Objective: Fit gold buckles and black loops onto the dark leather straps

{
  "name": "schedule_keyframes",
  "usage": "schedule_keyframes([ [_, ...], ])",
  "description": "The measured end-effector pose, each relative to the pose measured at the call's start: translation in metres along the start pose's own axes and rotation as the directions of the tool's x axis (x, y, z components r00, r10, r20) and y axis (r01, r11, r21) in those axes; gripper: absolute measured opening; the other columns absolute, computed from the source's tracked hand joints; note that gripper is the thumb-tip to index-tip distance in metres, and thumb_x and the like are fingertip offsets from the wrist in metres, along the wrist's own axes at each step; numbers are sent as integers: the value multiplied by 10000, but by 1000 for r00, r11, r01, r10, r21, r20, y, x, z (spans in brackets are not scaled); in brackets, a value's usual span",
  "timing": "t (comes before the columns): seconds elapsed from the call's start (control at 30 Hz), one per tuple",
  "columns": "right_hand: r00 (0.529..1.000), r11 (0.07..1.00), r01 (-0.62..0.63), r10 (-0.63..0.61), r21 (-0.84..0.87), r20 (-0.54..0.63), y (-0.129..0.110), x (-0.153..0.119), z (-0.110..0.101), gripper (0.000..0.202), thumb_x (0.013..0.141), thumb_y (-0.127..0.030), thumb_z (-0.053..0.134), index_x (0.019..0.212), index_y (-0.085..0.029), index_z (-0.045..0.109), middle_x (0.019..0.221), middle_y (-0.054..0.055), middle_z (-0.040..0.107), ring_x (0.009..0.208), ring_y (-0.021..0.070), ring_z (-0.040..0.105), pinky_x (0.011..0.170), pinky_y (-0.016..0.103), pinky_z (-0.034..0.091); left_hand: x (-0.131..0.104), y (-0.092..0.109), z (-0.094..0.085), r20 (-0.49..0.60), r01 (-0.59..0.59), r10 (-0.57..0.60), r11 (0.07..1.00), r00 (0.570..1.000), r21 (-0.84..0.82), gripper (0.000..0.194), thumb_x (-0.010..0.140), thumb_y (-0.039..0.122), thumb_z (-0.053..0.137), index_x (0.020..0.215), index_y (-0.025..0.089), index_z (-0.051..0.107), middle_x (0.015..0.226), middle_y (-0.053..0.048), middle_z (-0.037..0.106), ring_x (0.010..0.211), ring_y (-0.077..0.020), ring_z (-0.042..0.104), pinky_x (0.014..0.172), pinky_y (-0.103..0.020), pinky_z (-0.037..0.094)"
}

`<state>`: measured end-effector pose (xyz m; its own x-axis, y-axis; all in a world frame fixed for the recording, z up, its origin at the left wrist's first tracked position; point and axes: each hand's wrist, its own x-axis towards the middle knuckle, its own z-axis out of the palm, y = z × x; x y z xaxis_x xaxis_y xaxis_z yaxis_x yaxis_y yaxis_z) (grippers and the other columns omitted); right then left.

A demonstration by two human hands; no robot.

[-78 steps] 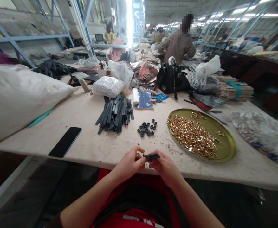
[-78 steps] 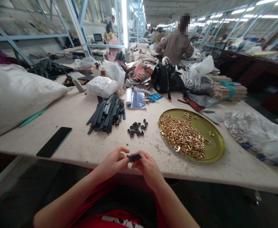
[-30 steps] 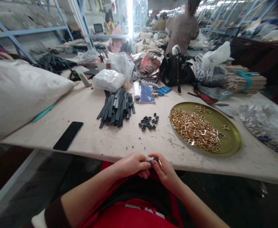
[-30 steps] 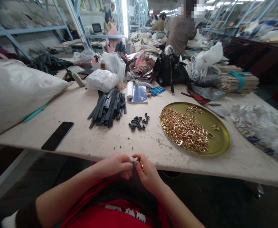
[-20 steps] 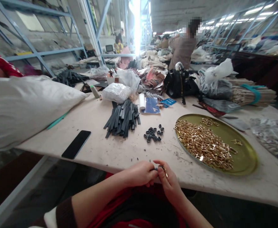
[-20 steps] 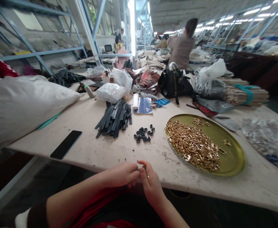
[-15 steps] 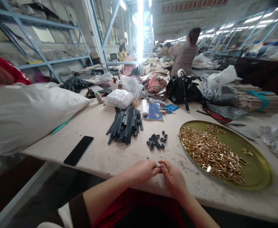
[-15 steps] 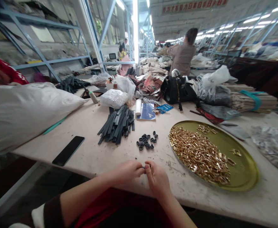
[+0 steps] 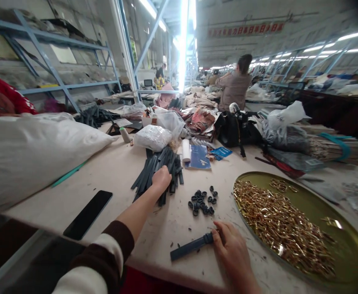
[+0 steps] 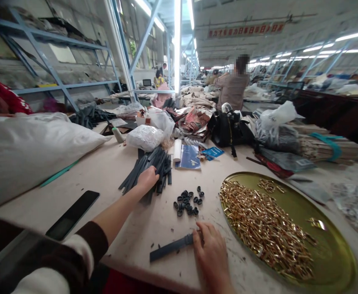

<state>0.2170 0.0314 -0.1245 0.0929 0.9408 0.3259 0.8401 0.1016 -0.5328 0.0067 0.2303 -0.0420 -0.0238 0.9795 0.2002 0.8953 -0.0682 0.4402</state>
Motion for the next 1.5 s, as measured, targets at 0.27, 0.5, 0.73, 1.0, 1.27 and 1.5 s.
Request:
schedule_keyframes([
  [0.27,988,980,-56,81,191,-129,4,1,-8,289,873,-324,377,1055,-145,512,985,106,562,844,194,551,752,353,466,-70,19,-72,-309,-268,125,836,943,-479,204,816,325,488,941,164,487,963,-61,595,896,-139,576,803,-258,451],
  [0.5,1000,997,12,-12,78,-3,2,54,-13,234,784,-242,515,985,-174,614,927,81,578,741,172,557,754,311,423,-172,40,-55,619,580,126,245,775,-777,159,765,248,595,842,131,518,721,-26,617,553,-74,558,535,-191,447],
  [0.73,990,999,15,-21,46,143,8,61,-15,327,741,-140,487,1029,-169,640,901,108,565,778,211,539,771,333,382,-217,39,-34,800,823,232,-6,553,-568,335,661,-33,567,961,109,612,907,-72,612,802,-114,594,732,-218,474],
  [1.0,939,823,-283,132,492,318,-3,29,-37,287,805,-350,473,1033,-187,535,735,7,544,674,148,534,621,282,435,-208,40,-29,806,834,231,-59,546,-548,391,633,-52,535,969,131,615,968,-83,622,853,-137,589,777,-258,456],
  [1.27,784,114,-605,255,788,566,-32,13,-39,319,633,-312,720,910,-231,582,693,-33,555,610,96,514,566,225,417,-196,36,-21,852,869,269,89,449,-487,194,654,116,623,846,118,591,675,-9,591,596,-68,566,636,-190,464],
  [1.5,767,41,-599,315,800,559,-39,10,-37,231,618,-332,738,762,-210,605,708,-14,595,596,98,527,566,231,455,-196,32,-20,721,481,249,601,647,-639,156,819,274,401,912,179,482,766,-1,595,479,-79,509,476,-210,379],
])
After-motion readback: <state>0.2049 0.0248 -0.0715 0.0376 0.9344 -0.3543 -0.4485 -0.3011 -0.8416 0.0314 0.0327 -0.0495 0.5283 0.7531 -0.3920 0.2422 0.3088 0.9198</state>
